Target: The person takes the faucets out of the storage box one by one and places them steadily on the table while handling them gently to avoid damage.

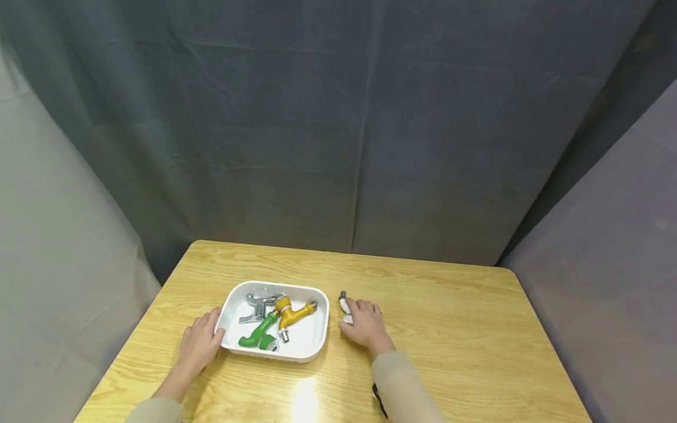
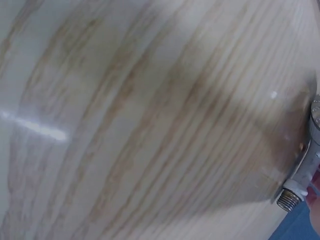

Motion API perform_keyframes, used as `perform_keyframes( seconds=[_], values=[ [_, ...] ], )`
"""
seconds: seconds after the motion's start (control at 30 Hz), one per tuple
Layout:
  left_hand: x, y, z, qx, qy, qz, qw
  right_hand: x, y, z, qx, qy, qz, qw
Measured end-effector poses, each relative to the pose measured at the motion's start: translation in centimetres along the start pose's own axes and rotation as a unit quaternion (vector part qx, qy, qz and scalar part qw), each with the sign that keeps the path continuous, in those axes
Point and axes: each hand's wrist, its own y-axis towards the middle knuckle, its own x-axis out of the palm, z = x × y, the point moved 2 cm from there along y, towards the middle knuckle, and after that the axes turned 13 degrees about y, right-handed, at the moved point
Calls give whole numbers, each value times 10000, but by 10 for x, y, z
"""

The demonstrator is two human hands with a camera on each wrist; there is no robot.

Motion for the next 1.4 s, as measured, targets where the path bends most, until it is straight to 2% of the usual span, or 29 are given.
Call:
perform_keyframes(
  seconds=[0.23,0.63,0.83,0.93,1.13,1.4],
  values=[
    [-1,0,0,15,-10,27,10000,1,-3,-1,-124,2,198,9997],
    [0,1,0,5,-22,2,10000,6,-4,0,-108,81,265,9996],
    [1,1,0,-12,-25,-19,10000,6,0,1,87,252,280,9993],
    [0,1,0,-17,-25,-29,10000,0,2,-6,86,398,474,9980],
    [0,1,0,-44,-29,-39,10000,-15,8,-28,-259,588,930,9936],
    [1,0,0,-50,-35,-83,9999,-26,16,-62,-1012,465,1036,9884]
  ],
)
